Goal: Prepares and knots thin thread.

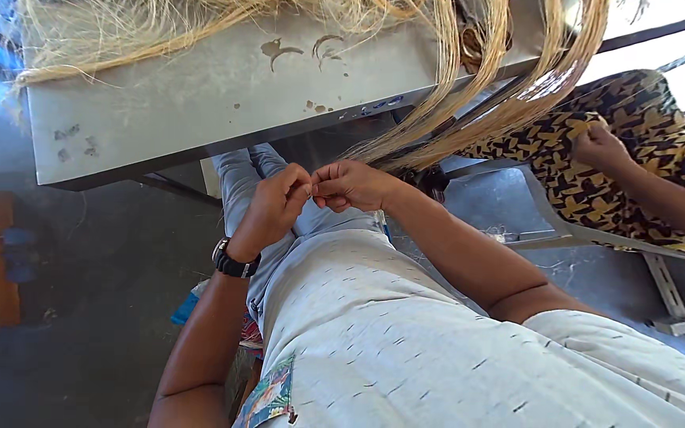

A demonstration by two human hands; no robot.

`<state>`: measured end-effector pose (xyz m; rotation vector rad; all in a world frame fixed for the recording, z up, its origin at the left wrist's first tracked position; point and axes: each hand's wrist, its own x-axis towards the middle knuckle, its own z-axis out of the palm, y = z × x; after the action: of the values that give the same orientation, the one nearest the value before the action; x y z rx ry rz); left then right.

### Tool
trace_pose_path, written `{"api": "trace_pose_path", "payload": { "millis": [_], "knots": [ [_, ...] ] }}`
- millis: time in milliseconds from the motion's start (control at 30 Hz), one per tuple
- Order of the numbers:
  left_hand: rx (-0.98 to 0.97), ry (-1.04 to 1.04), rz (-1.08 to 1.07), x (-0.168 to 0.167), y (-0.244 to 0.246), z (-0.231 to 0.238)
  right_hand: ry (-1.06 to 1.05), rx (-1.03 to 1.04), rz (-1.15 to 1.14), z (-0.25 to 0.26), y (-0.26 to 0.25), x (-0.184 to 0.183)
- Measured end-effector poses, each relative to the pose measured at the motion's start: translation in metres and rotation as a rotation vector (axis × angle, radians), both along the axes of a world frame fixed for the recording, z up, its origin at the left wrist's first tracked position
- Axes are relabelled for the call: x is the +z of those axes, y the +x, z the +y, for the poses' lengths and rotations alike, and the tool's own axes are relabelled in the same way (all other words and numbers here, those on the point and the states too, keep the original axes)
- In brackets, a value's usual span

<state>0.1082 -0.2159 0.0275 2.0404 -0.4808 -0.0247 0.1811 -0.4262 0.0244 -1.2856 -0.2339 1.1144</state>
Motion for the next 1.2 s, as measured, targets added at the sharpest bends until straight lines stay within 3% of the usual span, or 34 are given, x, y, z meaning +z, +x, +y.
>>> {"api": "trace_pose_path", "payload": {
  "millis": [233, 400, 600, 700, 933, 1067, 1200],
  "knots": [
    [0.093, -0.207, 0.164, 0.002, -0.005, -0.001, 0.048, 0.035, -0.155, 0.003, 0.0, -0.001],
    [0.153, -0.326, 0.216, 0.001, -0.008, -0.002, 0.04, -0.097, -0.349, 0.01, -0.005, 0.001],
    [0.236, -0.553, 0.347, -0.01, -0.015, -0.007, -0.165, -0.316, -0.868, 0.021, -0.025, -0.003],
    [0.248, -0.731, 0.461, -0.012, -0.013, -0.011, -0.17, -0.354, -1.152, 0.023, -0.028, -0.012],
    [0.32, -0.923, 0.655, -0.005, -0.009, -0.014, -0.156, -0.411, -1.502, 0.026, -0.029, -0.019],
    [0.316, -0.922, 0.669, -0.001, -0.011, -0.012, -0.108, -0.433, -1.464, 0.024, -0.028, -0.018],
    [0.304, -0.705, 0.508, -0.009, -0.016, -0.007, -0.098, -0.514, -1.083, 0.019, -0.023, -0.007]
  ]
}}
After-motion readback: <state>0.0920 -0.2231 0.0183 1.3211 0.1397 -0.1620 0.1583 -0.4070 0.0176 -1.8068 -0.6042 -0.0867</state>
